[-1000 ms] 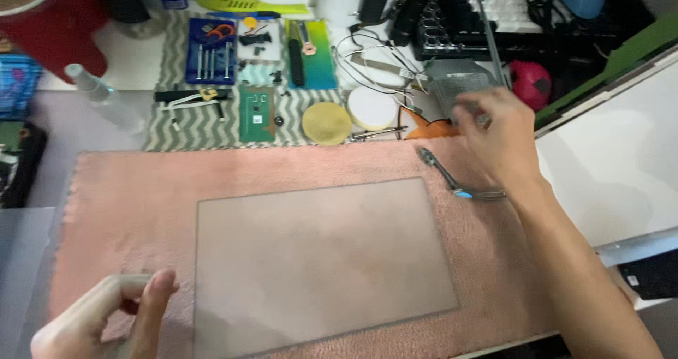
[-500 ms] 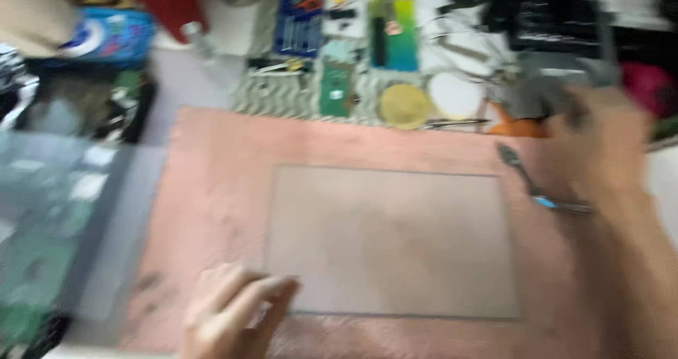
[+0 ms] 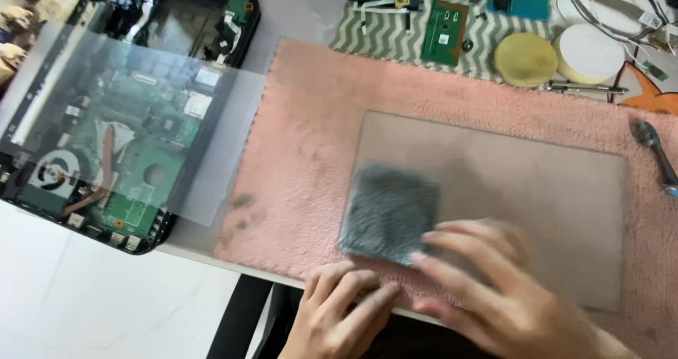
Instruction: The person scrubs a rectangular glass pane resting on a pink towel using a toothbrush. They then wipe the surface with a round sponge and finish by cleaning the glass with a gray cloth.
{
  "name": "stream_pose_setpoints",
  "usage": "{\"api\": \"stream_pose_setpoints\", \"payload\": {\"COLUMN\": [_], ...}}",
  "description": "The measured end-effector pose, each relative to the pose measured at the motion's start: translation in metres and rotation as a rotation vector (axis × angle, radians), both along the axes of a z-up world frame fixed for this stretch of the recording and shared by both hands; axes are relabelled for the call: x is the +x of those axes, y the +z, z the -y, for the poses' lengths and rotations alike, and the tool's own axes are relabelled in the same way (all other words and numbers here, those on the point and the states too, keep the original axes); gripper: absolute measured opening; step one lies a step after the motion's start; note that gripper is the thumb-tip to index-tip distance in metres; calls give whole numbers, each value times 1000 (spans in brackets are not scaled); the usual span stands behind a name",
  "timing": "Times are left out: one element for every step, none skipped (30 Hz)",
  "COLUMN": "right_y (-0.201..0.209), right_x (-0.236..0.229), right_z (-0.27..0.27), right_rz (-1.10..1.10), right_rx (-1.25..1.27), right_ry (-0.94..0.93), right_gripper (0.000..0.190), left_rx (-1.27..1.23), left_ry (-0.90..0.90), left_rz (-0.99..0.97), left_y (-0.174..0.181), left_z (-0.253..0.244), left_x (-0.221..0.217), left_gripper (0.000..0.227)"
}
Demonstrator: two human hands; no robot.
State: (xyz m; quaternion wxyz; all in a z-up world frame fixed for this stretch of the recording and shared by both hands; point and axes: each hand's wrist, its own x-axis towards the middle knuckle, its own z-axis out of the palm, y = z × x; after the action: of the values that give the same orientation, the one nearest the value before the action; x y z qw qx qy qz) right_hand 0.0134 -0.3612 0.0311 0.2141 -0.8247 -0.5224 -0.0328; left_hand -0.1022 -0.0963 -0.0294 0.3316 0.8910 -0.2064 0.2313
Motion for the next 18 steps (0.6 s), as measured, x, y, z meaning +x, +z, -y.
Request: {"api": "stream_pose_setpoints", "payload": {"right_y": [2,6,10,14,19,18,16,14,9,3,-3,-7,-12,-17,-20,-23,-26,-29], "right_x": [-2,-4,1,8,14,21,27,34,37,40,44,45,47,49,48,46,44,43], "right_z": [-15,-29,-35,-43,-51,-54,-58,-62,-67,-72,-77,-78,-79,-81,-81,-81,-80,-82], "right_rz": [28,56,53,50,48,48,44,37,35,50,66,57,38,19,9,35,61,52], "right_rx": [77,151,141,172,202,198,152,104,99,46,-7,-12,-106,-197,-201,-225,-250,-252], "right_ry": [4,12,17,52,88,93,179,267,272,326,381,388,396,405,414,382,350,355], "right_gripper": [48,40,40,36,32,32,36,40,40,47,55,55,76,97,97,107,116,116], "left_rx": [29,55,45,84,123,119,117,113,108,122,136,130,132,135,130,122,113,110], "left_ry": [28,61,66,129,192,196,226,256,261,284,307,313,308,303,310,279,247,250], "left_rz": [3,5,2,13,23,24,29,31,28,19,10,1,-34,-70,-81,-61,-42,-52], "left_y": [-3,-6,-5,-4,-2,0,2,3,3,3,3,3,3,3,5,6,7,9], "left_z": [-2,-2,-1,-2,-3,-5,-6,-7,-10,-12,-14,-16,-18,-20,-22,-24,-27,-29], "left_x": [-3,-6,-8,-9,-9,-10,-10,-10,-10,-10,-11,-11,-12,-12,-10,-9,-7,-5], "left_gripper": [18,22,22,23,25,25,22,19,19,16,14,14,14,13,13,14,15,15]}}
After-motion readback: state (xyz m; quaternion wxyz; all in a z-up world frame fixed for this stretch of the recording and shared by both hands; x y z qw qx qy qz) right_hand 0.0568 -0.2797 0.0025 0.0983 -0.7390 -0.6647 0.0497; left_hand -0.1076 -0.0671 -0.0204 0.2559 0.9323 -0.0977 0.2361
